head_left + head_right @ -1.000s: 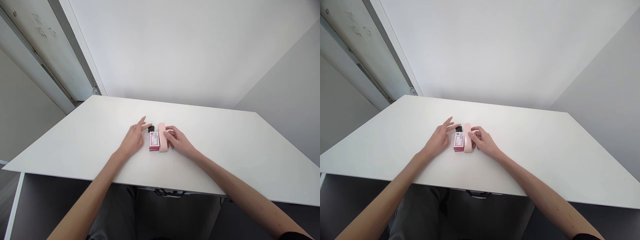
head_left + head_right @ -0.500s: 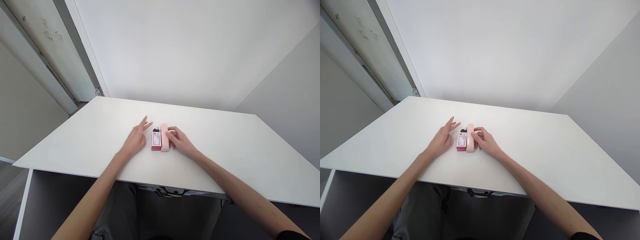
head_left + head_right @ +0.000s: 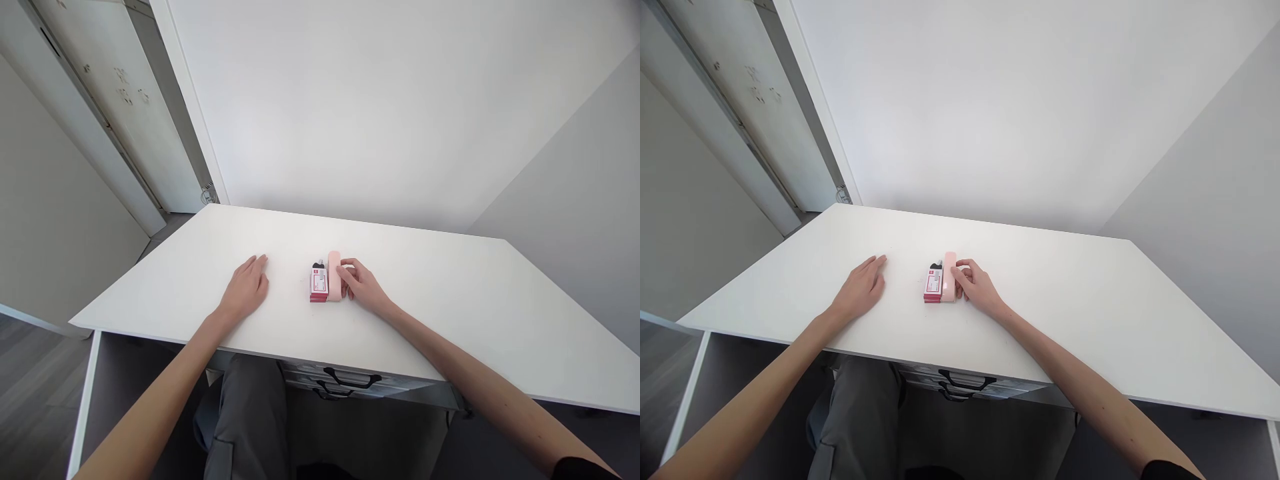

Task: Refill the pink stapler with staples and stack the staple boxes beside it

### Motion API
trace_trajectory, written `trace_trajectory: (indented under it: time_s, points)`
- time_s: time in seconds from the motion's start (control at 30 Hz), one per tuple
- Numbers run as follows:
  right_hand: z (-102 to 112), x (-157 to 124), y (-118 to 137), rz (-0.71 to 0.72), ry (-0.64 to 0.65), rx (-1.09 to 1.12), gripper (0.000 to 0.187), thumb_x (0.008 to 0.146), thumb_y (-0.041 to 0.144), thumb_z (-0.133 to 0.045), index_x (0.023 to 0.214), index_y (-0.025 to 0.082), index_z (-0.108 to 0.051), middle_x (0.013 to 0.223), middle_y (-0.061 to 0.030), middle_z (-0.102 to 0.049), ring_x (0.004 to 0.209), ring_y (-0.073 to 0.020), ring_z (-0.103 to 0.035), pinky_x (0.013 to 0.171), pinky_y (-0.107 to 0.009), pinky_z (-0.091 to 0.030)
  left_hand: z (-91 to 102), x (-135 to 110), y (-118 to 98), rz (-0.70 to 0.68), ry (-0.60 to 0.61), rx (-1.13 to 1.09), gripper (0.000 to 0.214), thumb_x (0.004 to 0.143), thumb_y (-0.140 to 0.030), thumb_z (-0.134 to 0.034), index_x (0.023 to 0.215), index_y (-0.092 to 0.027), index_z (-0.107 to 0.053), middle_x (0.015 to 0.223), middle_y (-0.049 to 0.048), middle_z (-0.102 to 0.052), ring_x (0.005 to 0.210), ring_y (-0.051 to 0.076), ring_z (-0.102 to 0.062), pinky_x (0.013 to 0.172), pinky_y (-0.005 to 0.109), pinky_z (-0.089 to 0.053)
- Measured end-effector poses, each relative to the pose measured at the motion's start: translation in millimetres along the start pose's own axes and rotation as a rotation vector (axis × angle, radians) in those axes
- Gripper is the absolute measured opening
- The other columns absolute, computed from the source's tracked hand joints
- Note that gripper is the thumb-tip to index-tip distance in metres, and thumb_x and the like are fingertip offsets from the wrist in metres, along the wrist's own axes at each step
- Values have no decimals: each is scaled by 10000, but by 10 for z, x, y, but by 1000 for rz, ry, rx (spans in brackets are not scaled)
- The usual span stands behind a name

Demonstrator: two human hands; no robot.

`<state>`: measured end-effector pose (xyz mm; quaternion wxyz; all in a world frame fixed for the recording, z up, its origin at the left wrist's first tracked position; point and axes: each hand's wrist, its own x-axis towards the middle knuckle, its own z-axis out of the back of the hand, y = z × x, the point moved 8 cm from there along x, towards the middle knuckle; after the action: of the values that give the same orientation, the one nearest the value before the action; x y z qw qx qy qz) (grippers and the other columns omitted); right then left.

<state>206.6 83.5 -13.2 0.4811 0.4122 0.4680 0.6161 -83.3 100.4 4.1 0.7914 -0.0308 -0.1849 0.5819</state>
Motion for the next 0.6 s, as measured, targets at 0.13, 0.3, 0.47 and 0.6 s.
trace_trajectory:
  time_s: [0.13, 0.3, 0.47, 0.6]
  points:
    - [-6, 11, 9, -26, 4, -6, 525, 977, 706, -565, 1222, 242, -572, 783, 19, -662, 643, -159, -644, 527, -275, -484, 76, -147, 143, 46, 15, 67, 589, 1041, -327, -286, 1541, -94, -495, 1643, 139, -500, 1580, 308, -379, 1292, 515, -333]
    - [82, 27, 123, -24, 54, -91, 523, 985, 693, -548, 1262, 250, -547, 1001, -44, -706, 703, -181, -704, 583, -320, -546, 116, -316, 132, 49, 21, 113, 594, 1045, -346, -276, 1530, -103, -518, 1671, 102, -468, 1590, 293, -365, 1301, 494, -322]
    - [204, 58, 766, 268, -28, -500, 419, 1006, 546, -578, 1308, 255, -564, 1158, -79, -707, 924, -222, -716, 786, -382, -593, 129, -384, 118, 47, 13, 124, 592, 1044, -336, -280, 1524, -90, -525, 1670, 107, -468, 1589, 294, -366, 1302, 493, -318]
    - [-368, 25, 1221, 554, 446, -916, 485, 972, 513, -638, 1361, 224, -616, 1375, -140, -647, 1200, -308, -663, 1017, -490, -548, 141, -384, 111, 51, 3, 130, 579, 1044, -335, -298, 1521, -104, -533, 1661, 109, -481, 1584, 294, -380, 1292, 493, -335]
